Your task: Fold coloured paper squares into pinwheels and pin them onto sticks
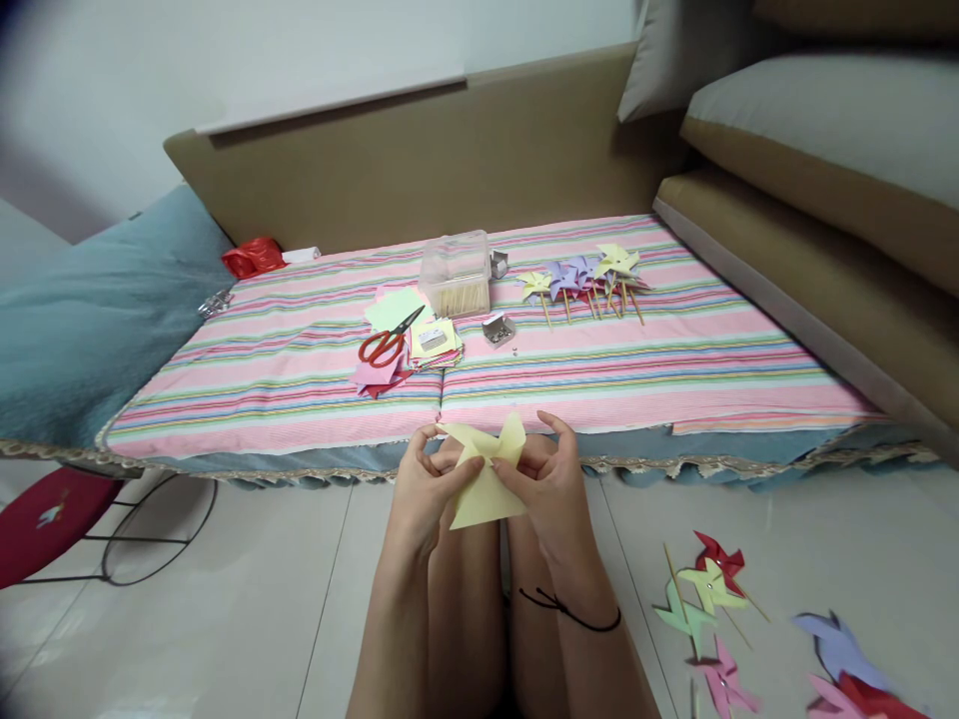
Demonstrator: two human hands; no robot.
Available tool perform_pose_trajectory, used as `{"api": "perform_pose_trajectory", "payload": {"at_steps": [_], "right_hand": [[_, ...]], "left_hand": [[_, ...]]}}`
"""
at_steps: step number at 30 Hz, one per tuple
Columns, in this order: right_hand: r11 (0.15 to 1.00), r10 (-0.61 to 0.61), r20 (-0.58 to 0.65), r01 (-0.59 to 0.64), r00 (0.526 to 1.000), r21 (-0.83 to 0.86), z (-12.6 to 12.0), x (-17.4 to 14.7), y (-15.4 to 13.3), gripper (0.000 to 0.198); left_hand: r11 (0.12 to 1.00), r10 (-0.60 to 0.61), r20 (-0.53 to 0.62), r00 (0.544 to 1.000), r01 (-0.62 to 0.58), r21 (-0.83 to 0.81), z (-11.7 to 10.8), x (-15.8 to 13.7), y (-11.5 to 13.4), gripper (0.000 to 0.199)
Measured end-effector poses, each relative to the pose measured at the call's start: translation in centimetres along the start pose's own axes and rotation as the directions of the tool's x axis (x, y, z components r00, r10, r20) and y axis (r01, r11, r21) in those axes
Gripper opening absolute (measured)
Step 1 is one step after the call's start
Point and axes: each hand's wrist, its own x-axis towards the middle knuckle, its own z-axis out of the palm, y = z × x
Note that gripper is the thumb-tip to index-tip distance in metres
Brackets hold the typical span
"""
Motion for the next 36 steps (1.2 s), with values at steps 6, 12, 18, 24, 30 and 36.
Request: {"api": "perform_pose_trajectory", "payload": {"at_steps": [6,12,18,24,30,36], "right_hand": [[1.0,0.013,0.009,-0.013,1.0,0.011,-0.05,-0.03,-0.04,0.103],[1.0,-0.003,-0.013,0.003,1.0,0.013,0.17,-0.09,0.03,0.1],[1.0,-0.003,-0.019,0.003,1.0,0.019,0.14,-0.07,0.08,0.102],[1.0,0.013,-0.014,-0.013,1.0,0.003,0.14,-0.12,-0.26,0.107],[1.0,0.002,0.01,-0.002,1.0,-0.004,0.27,-0.22,-0.54,0.108],[1.0,-0.012,-0.007,0.012,1.0,-0.016,0.18,-0.11,0.0,0.107]], "left_hand": [[1.0,0.002,-0.014,1.0,-0.002,0.021,-0.05,0.01,0.08,0.06],[0.999,0.012,-0.017,1.0,-0.011,0.036,-0.09,0.12,-0.18,0.058],[0.999,0.02,-0.017,1.0,-0.02,0.025,0.06,0.04,-0.08,0.058],[0.999,0.046,-0.054,0.998,-0.045,0.015,0.14,0.18,-0.22,0.058],[0.996,0.078,-0.111,0.991,-0.074,0.048,0.1,0.37,-0.39,0.058],[0.997,0.042,-0.03,0.999,-0.04,0.061,0.01,0.04,0.04,0.06]]}}
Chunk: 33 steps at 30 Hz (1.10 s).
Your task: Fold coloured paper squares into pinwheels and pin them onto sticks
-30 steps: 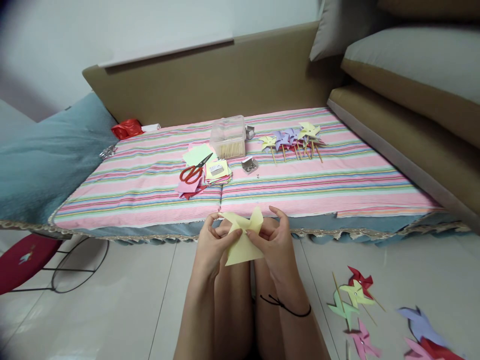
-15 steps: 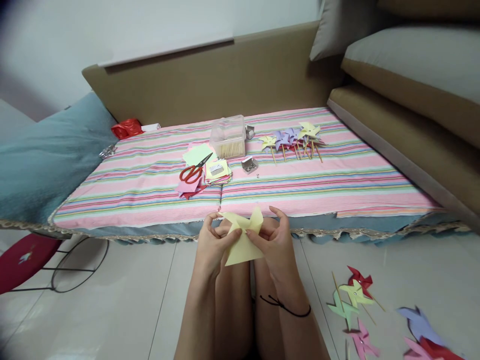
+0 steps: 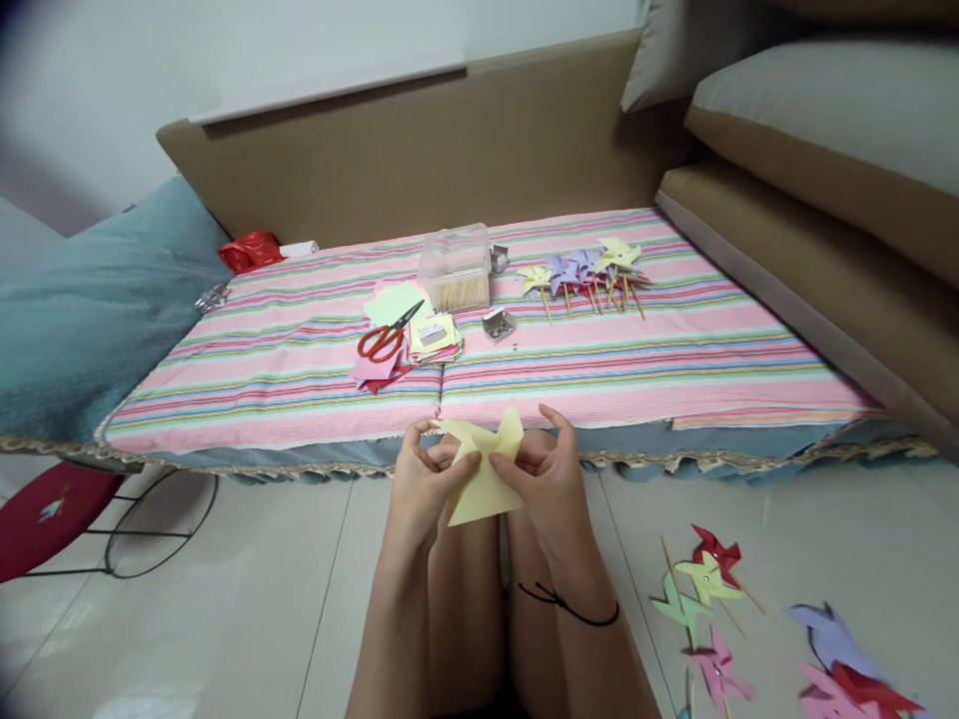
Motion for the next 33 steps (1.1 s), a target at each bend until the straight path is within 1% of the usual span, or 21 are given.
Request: {"api": "perform_pose_trajectory", "payload": {"at_steps": [3,5,8,12,20,27,33], "right_hand": [[1.0,-0.003,0.004,0.003,1.0,-0.009,-0.08,0.0,0.16,0.106],[1.0,-0.004,0.016,0.004,1.0,-0.015,-0.11,-0.04,0.2,0.104],[1.0,-0.003,0.037,0.004,0.999,-0.017,-0.11,-0.08,0.23,0.101],[1.0,-0.012,0.023,0.012,1.0,-0.011,-0.02,-0.06,0.16,0.101],[1.0,0.007,0.028,-0.007,1.0,-0.022,-0.33,0.11,-0.05,0.104],[1.0,0.01,0.041,-0.009,0.999,-0.007,-0.39,0.04,-0.08,0.101],[1.0,0.001,0.069,0.0,0.998,-0.002,-0.06,-0.07,-0.13,0.107]], "left_hand": [[0.999,-0.035,0.066,0.997,0.035,-0.005,-0.36,0.18,-0.09,0.064],[0.999,-0.042,0.077,0.996,0.042,0.004,-0.61,0.33,-0.2,0.066],[0.999,-0.033,0.066,0.997,0.031,0.031,-0.83,0.43,-0.21,0.066],[0.998,-0.051,0.055,0.997,0.05,0.029,-0.82,0.29,0.03,0.067],[0.998,-0.061,0.071,0.996,0.059,0.034,-0.77,0.18,0.13,0.068],[0.998,-0.059,0.078,0.995,0.057,0.029,-0.75,0.14,0.16,0.069],[1.0,-0.015,0.02,1.0,0.015,0.007,-0.55,0.13,0.26,0.066]]}}
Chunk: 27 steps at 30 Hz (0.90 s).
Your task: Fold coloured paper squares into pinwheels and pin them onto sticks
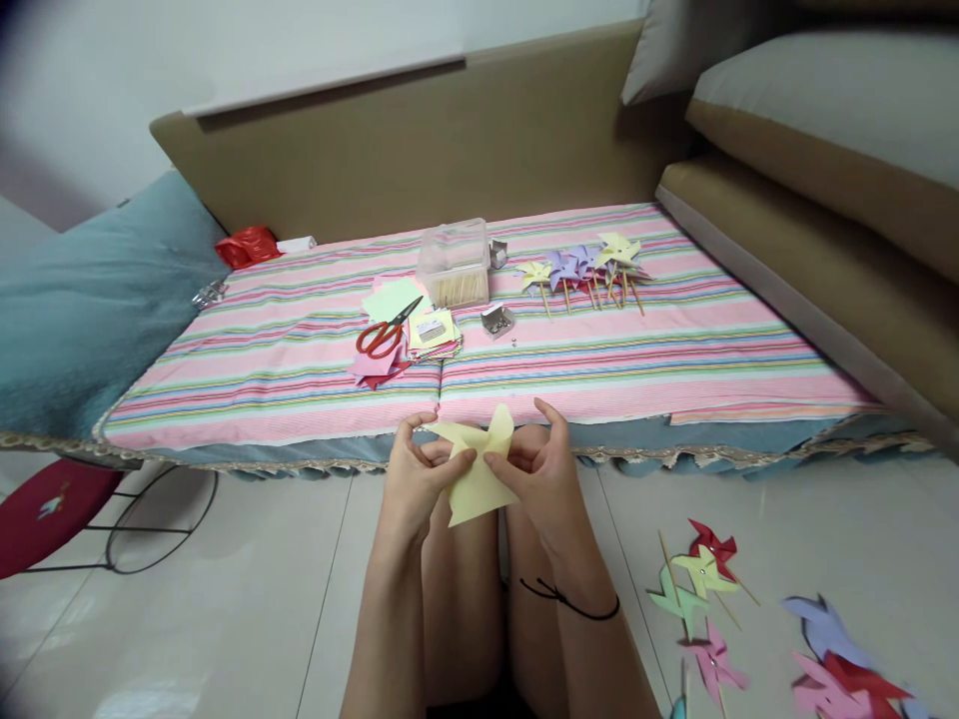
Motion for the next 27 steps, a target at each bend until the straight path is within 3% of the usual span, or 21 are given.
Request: {"api": "perform_pose_trajectory", "payload": {"at_steps": [10,15,18,22,27], "right_hand": [[0.999,0.03,0.031,-0.029,0.999,-0.035,-0.6,0.1,0.0,0.113],[0.997,0.036,0.094,-0.03,0.995,-0.068,-1.2,0.3,0.1,0.106],[0.995,-0.006,0.11,0.017,0.994,-0.097,-1.5,0.5,-0.2,0.09],[0.988,-0.09,0.135,0.105,0.987,-0.115,-2.0,0.4,-1.1,0.066],[0.941,-0.183,0.329,0.262,0.927,-0.213,-2.2,0.1,-1.0,0.029]], "left_hand": [[0.997,-0.011,0.091,0.996,0.003,0.081,-0.3,-0.1,0.1,0.063],[0.993,-0.014,0.091,0.996,0.003,0.117,-0.4,0.0,0.0,0.06],[0.997,0.009,0.011,1.0,-0.01,0.071,-0.4,0.3,-0.2,0.061],[0.996,0.046,-0.207,0.977,-0.062,-0.072,-0.6,0.8,-0.4,0.061],[0.975,0.072,-0.37,0.926,-0.144,-0.171,-0.7,1.1,-0.4,0.06]]}}
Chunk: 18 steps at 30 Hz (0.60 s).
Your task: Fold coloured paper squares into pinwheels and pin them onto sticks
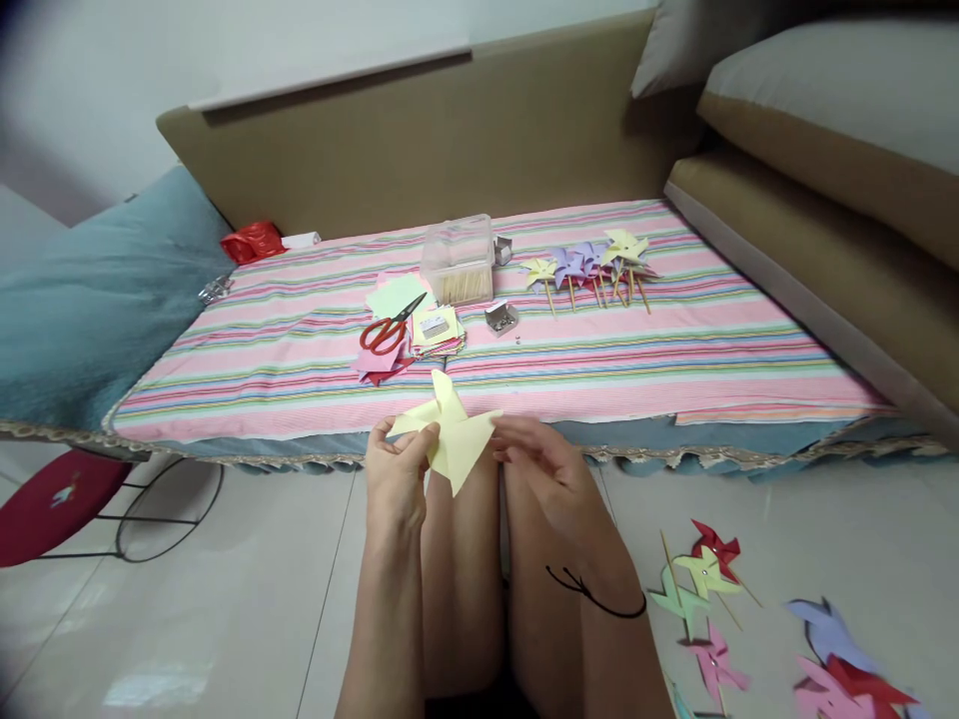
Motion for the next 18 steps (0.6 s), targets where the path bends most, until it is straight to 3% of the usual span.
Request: {"api": "perform_pose_trajectory", "payload": {"at_steps": [3,5,12,15,18], "right_hand": [[0.994,-0.049,0.097,0.059,0.994,-0.094,0.6,0.1,0.6,0.015],[0.986,-0.076,0.092,0.089,0.993,-0.14,1.1,0.3,0.8,0.01],[0.999,-0.037,-0.125,0.033,0.991,-0.03,2.5,0.6,0.4,0.007],[0.998,-0.012,-0.325,-0.01,0.946,-0.066,3.1,0.6,0.4,0.013],[0.996,-0.015,-0.41,-0.022,0.912,-0.086,3.6,0.6,0.5,0.015]], "left_hand": [[1.0,0.016,-0.007,1.0,-0.016,-0.019,0.1,-0.2,-0.2,0.06],[0.999,0.03,0.006,1.0,-0.03,-0.024,0.2,-0.4,-0.4,0.059],[0.999,0.044,0.021,0.999,-0.044,-0.025,0.9,-1.0,-0.7,0.06],[0.998,0.045,0.029,0.999,-0.044,-0.032,1.4,-1.4,-0.4,0.059],[0.998,0.062,0.057,0.996,-0.061,-0.017,2.0,-2.0,0.0,0.058]]}}
